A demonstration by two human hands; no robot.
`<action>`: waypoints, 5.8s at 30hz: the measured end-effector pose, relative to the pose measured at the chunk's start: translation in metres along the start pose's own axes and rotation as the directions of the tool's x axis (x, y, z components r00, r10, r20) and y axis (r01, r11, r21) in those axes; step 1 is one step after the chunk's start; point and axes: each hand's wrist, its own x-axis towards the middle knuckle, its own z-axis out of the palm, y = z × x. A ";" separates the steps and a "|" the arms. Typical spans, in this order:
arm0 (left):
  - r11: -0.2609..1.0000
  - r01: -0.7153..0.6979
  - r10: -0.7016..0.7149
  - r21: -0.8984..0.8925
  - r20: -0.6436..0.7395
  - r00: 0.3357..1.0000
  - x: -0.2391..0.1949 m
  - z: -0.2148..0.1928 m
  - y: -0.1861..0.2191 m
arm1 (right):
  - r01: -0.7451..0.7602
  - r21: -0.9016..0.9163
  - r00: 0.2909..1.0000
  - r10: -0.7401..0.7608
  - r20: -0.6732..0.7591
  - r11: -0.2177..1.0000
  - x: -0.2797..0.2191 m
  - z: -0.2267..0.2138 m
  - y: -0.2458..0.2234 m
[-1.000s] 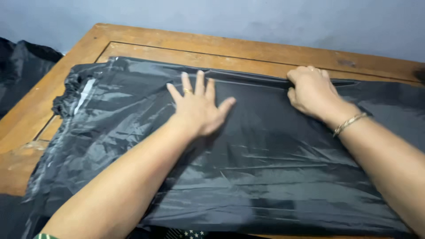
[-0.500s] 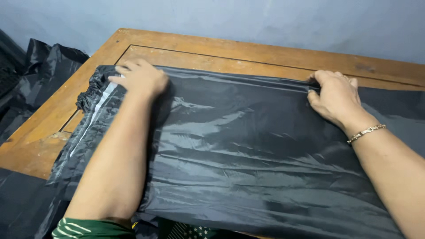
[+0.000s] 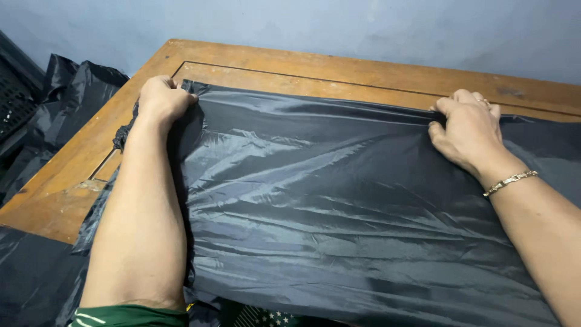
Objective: The person folds a large black plastic shipping bag on a wooden table. They smooth the bag flat, fold it lengthwise multiple times into a narrow strip, and then fold the strip into a compact rectangular shape.
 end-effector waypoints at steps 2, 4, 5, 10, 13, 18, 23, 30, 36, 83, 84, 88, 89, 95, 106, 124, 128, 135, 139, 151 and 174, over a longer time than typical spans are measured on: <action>0.999 0.028 -0.027 0.020 -0.040 0.999 -0.002 0.002 0.002 | 0.025 -0.097 0.998 -0.030 -0.048 0.995 -0.001 0.004 0.002; 0.997 0.040 -0.033 0.061 -0.117 0.993 -0.012 0.002 0.009 | 0.018 -0.102 0.998 -0.024 -0.059 0.995 -0.003 0.005 0.002; 0.993 0.058 -0.037 0.099 -0.195 0.980 -0.018 0.002 0.012 | 0.013 -0.107 0.997 -0.021 -0.069 0.994 -0.004 0.006 0.001; 0.944 0.219 -0.098 0.246 -0.426 0.899 -0.007 -0.014 -0.001 | 0.005 -0.090 0.996 -0.013 -0.091 0.996 -0.008 0.001 -0.004; 0.914 0.368 -0.299 0.172 -0.328 0.896 -0.018 -0.035 0.000 | 0.016 -0.111 0.996 -0.026 -0.089 0.994 -0.006 0.002 -0.004; 0.944 0.327 -0.323 0.034 -0.094 0.942 -0.004 -0.046 -0.028 | 0.027 -0.144 0.995 -0.040 -0.086 0.989 -0.005 0.013 0.004; 0.886 -0.029 -0.130 -0.463 -0.307 0.943 0.008 -0.050 -0.049 | -0.006 -0.091 0.999 0.002 -0.046 0.996 -0.004 0.009 -0.001; 0.804 -0.187 -0.214 -0.564 -0.569 0.794 0.029 -0.046 -0.063 | 0.001 -0.070 0.997 -0.006 -0.077 0.998 -0.006 0.014 0.002; 0.882 0.386 -0.420 -0.270 -0.080 0.904 -0.044 -0.095 -0.021 | 0.021 -0.114 0.995 -0.032 -0.093 0.993 -0.006 0.019 0.006; 0.531 -0.836 0.560 0.137 0.684 0.468 -0.235 0.061 0.141 | -0.036 0.069 0.999 0.036 0.003 0.997 0.011 -0.033 0.000; 0.530 -0.837 0.561 0.136 0.684 0.467 -0.239 0.060 0.141 | -0.037 0.068 0.999 0.037 0.002 0.997 0.012 -0.039 0.001; 0.518 -0.835 0.486 0.185 0.740 0.465 -0.249 0.059 0.139 | -0.031 0.143 0.999 0.034 -0.017 0.989 0.010 -0.072 -0.011; 0.509 -0.838 0.491 0.194 0.735 0.468 -0.250 0.060 0.137 | -0.034 0.134 0.999 0.038 -0.029 0.990 0.007 -0.085 -0.017; 0.474 -0.873 0.726 0.111 0.511 0.459 -0.252 0.083 0.109 | 0.355 0.173 0.935 -0.346 -0.083 0.919 -0.028 -0.119 -0.096; 0.502 -0.838 0.525 0.212 0.695 0.491 -0.268 0.047 0.128 | 0.196 -0.036 0.749 -0.125 0.651 0.980 -0.060 -0.114 -0.073; 0.210 -0.978 0.831 0.013 0.525 0.186 -0.303 0.113 0.181 | 0.045 0.110 0.922 -0.084 0.379 0.993 0.008 -0.079 0.003; 0.244 -0.970 0.857 -0.006 0.469 0.213 -0.305 0.110 0.169 | -0.056 -0.001 0.895 0.051 0.442 0.998 0.028 -0.060 0.003; 0.237 -0.971 0.921 -0.037 0.327 0.212 -0.305 0.120 0.157 | -0.124 -0.084 0.874 0.149 0.462 0.989 0.047 -0.049 0.017; 0.235 -0.968 0.954 -0.082 0.211 0.214 -0.301 0.135 0.151 | -0.131 -0.148 0.875 0.185 0.447 0.980 0.048 -0.054 0.015; 0.305 -0.951 0.928 0.057 0.205 0.310 -0.307 0.127 0.149 | 0.312 -0.083 0.944 -0.299 0.140 0.946 -0.050 -0.147 -0.008; 0.713 -0.633 0.244 0.302 0.740 0.627 -0.213 0.024 0.103 | 0.524 -0.316 0.751 -0.604 -0.266 0.791 -0.184 -0.142 -0.043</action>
